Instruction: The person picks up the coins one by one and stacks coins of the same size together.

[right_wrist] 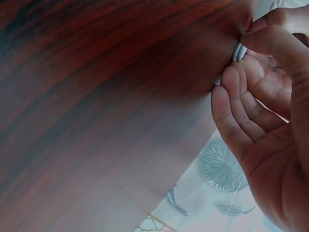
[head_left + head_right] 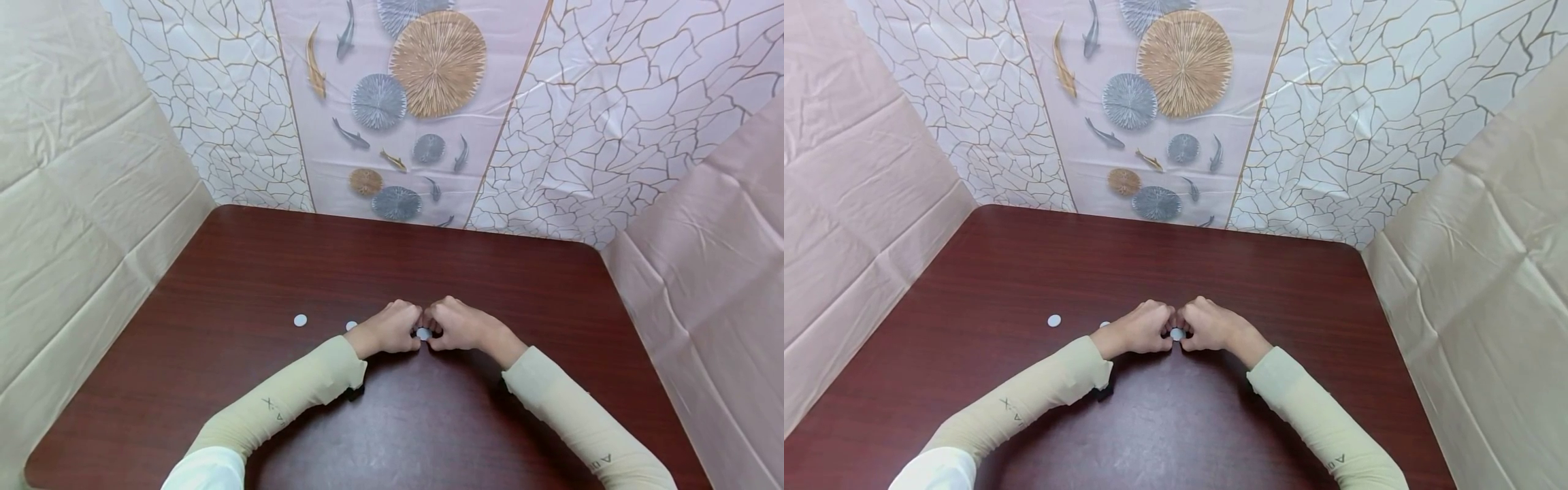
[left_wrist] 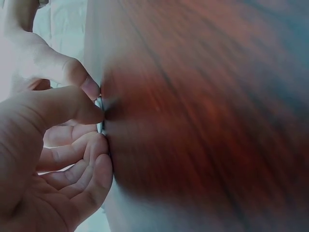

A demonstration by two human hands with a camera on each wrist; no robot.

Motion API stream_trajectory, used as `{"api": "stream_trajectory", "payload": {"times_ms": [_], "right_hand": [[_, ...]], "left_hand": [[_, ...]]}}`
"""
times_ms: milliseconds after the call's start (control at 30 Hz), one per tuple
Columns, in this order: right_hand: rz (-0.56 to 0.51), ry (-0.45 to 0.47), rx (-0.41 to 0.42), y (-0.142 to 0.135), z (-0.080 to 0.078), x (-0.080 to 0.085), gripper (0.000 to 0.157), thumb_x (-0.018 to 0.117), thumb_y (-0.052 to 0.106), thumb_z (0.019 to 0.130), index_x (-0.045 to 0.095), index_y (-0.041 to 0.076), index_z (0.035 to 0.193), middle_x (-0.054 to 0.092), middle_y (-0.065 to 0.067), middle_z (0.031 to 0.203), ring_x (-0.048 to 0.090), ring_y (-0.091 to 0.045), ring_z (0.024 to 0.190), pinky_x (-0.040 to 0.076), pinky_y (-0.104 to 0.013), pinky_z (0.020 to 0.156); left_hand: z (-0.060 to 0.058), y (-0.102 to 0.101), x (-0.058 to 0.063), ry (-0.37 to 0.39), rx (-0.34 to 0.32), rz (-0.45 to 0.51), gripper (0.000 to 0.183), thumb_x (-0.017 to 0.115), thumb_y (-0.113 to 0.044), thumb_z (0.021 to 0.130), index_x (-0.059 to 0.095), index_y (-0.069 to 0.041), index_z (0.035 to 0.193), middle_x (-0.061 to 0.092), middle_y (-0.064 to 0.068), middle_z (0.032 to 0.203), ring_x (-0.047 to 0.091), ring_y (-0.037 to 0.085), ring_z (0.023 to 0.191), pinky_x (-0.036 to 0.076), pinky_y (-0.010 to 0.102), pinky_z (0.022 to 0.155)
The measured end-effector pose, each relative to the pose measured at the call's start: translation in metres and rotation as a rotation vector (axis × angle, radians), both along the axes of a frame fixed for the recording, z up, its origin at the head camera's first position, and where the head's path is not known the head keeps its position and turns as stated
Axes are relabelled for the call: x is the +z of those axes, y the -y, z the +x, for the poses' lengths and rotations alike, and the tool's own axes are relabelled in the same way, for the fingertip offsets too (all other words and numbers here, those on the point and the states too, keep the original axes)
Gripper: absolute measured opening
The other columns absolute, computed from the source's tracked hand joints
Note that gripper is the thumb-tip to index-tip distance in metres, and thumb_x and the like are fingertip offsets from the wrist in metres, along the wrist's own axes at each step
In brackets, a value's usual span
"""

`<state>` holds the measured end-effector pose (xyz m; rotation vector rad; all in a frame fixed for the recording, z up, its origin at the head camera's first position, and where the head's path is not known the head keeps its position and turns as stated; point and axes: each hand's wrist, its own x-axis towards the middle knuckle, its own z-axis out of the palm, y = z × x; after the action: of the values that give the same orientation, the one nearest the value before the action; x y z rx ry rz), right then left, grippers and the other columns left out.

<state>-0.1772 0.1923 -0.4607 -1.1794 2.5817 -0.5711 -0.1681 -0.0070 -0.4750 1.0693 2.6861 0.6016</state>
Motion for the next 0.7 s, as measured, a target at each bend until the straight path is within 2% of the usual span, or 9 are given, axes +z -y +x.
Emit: {"api": "stream_trajectory", "payload": {"times_ms": [233, 467, 700], "right_hand": [[-0.011, 0.014, -0.003, -0.0007, 0.0005, 0.0003, 0.019, 0.083, 0.006, 0.078, 0.077, 0.008, 0.096, 0.076, 0.0, 0.088, 0.071, -0.008, 0.078, 0.057, -0.019, 0.07], [-0.019, 0.024, -0.002, -0.0014, -0.0005, 0.0007, 0.019, 0.083, 0.005, 0.078, 0.076, 0.007, 0.095, 0.075, 0.0, 0.088, 0.07, -0.008, 0.079, 0.057, -0.02, 0.071], [-0.005, 0.022, -0.006, -0.002, 0.0, 0.0014, 0.018, 0.083, 0.006, 0.078, 0.076, 0.008, 0.094, 0.075, 0.001, 0.087, 0.07, -0.008, 0.078, 0.057, -0.02, 0.071]], "left_hand": [[0.001, -0.0003, 0.0003, 0.009, 0.012, 0.021, 0.012, 0.077, -0.009, 0.084, 0.068, -0.007, 0.091, 0.058, -0.006, 0.078, 0.053, 0.008, 0.07, 0.043, 0.022, 0.066], [0.0016, 0.0007, 0.0007, -0.013, 0.01, 0.034, 0.012, 0.077, -0.008, 0.084, 0.067, -0.009, 0.09, 0.064, -0.003, 0.081, 0.055, 0.008, 0.071, 0.046, 0.023, 0.068], [0.0014, -0.0003, -0.0005, -0.011, 0.007, 0.039, 0.012, 0.077, -0.008, 0.085, 0.067, -0.009, 0.091, 0.064, -0.003, 0.081, 0.055, 0.009, 0.071, 0.046, 0.023, 0.068]]}}
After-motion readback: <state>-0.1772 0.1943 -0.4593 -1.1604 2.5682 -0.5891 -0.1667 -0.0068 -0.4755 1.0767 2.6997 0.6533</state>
